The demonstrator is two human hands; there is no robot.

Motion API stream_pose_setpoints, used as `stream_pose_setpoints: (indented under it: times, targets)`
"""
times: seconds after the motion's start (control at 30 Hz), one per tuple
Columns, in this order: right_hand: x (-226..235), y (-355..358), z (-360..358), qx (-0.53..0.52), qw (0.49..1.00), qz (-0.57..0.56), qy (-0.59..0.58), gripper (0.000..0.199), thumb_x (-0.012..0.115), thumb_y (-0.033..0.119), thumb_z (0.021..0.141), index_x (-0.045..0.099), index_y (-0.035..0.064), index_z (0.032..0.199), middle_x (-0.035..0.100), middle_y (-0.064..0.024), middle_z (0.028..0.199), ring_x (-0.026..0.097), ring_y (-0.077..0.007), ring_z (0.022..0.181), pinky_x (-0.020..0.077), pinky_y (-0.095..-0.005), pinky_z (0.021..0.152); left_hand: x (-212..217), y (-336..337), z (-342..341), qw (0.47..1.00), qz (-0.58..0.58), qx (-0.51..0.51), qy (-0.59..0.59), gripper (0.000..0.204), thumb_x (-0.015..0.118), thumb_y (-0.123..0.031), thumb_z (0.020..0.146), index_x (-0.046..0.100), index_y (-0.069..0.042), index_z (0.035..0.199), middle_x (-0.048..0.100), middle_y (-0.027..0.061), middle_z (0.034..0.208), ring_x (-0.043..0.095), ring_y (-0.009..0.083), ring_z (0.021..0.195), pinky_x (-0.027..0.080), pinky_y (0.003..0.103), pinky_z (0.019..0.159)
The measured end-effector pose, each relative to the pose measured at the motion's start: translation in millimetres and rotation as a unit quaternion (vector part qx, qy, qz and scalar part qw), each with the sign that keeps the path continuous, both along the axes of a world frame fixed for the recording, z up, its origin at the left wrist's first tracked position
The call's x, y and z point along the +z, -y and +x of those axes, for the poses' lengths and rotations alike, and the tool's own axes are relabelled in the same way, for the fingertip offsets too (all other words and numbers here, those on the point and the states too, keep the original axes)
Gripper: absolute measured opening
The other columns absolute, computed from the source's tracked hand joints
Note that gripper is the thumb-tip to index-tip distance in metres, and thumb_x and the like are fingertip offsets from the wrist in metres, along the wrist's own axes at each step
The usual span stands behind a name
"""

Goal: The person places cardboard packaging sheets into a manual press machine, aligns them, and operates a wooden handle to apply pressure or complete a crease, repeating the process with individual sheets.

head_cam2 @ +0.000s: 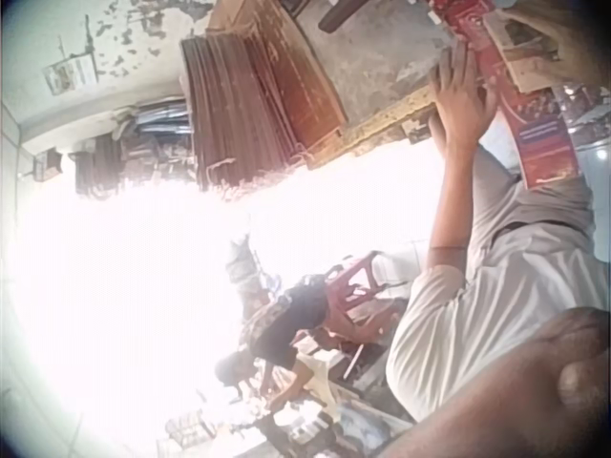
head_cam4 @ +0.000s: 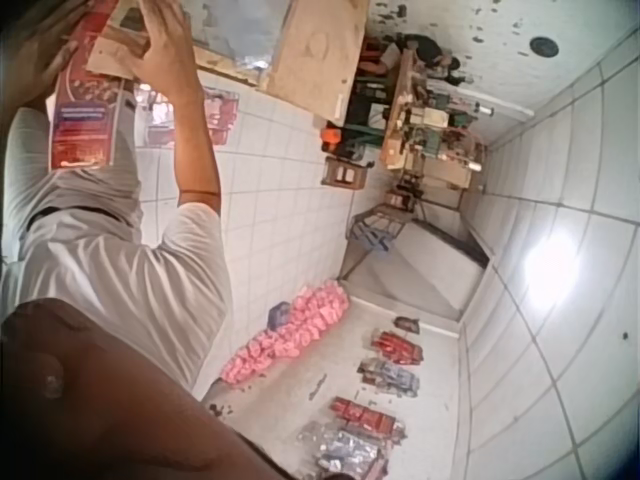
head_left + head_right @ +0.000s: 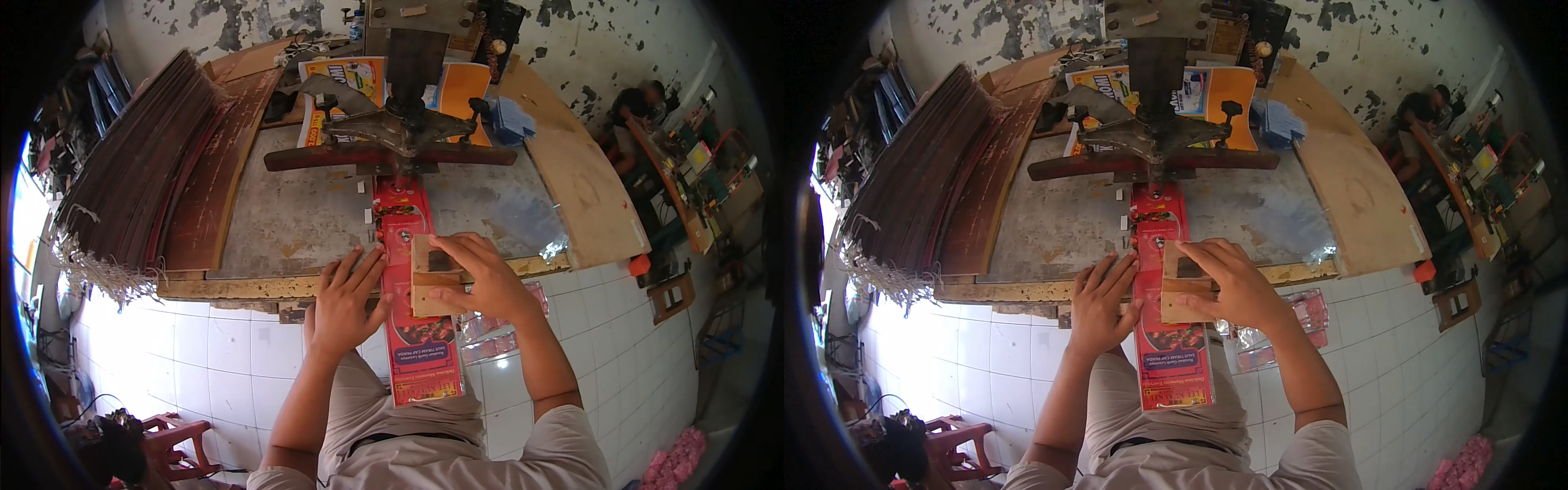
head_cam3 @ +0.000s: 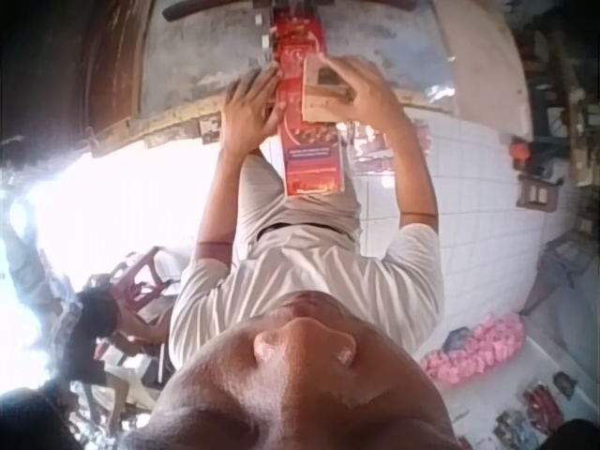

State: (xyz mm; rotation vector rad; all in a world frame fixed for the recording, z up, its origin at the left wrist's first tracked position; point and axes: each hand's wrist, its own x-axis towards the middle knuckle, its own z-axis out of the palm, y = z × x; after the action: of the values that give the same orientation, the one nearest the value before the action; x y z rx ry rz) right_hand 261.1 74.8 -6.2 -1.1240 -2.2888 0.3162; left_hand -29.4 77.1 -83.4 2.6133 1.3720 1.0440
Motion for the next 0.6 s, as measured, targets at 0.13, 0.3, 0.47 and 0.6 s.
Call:
stream_pose_setpoints:
  times: [0.13, 0.3, 0.47, 0.6]
  targets:
    - [-1.6, -1.0, 1.1, 0.005, 1.000, -0.007, -0.009, 0.085, 0.095, 0.030, 0.087, 0.059, 0.0047, 0.160, 0.068, -0.0185, 0.146, 0.062, -0.0384, 0.136, 0.0513, -0.0496, 0.116, -0.5, -0.3, -0.3, 1.000, -0.003, -0.002, -0.002, 0.059, 0.070, -0.036, 0.100, 0.069, -0.007, 0.151, 0.064, 0.0066, 0.165, 0.056, 0.0345, 0.152, 0.041, 0.056, 0.123]
    - [-0.2, -1.1, -0.1, 0.011, 0.999, -0.033, -0.035, 0.084, 0.095, 0.027, 0.086, 0.059, 0.0033, 0.158, 0.068, -0.0183, 0.145, 0.062, -0.0375, 0.137, 0.0535, -0.0481, 0.115, -0.1, -0.1, -0.2, 1.000, -0.007, -0.001, -0.002, 0.060, 0.071, -0.034, 0.098, 0.068, -0.008, 0.152, 0.063, 0.0065, 0.166, 0.056, 0.0348, 0.152, 0.040, 0.056, 0.123]
    - [-1.2, -0.4, -0.2, 0.017, 0.999, -0.021, -0.039, 0.080, 0.095, 0.021, 0.087, 0.061, 0.0012, 0.157, 0.069, -0.0179, 0.145, 0.064, -0.0358, 0.136, 0.0561, -0.0460, 0.113, 0.6, 0.2, 0.4, 1.000, -0.007, -0.002, 0.001, 0.061, 0.071, -0.033, 0.097, 0.068, -0.008, 0.153, 0.063, 0.0063, 0.165, 0.056, 0.0351, 0.152, 0.041, 0.056, 0.123]
    - [-0.3, 1.9, -2.4, 0.013, 0.998, -0.029, -0.047, 0.077, 0.095, 0.018, 0.087, 0.062, 0.0003, 0.155, 0.069, -0.0184, 0.145, 0.064, -0.0353, 0.135, 0.0577, -0.0450, 0.110, 0.3, 0.2, 0.4, 1.000, -0.007, -0.001, 0.003, 0.062, 0.072, -0.031, 0.096, 0.068, -0.008, 0.153, 0.063, 0.0063, 0.165, 0.056, 0.0353, 0.152, 0.041, 0.056, 0.123]
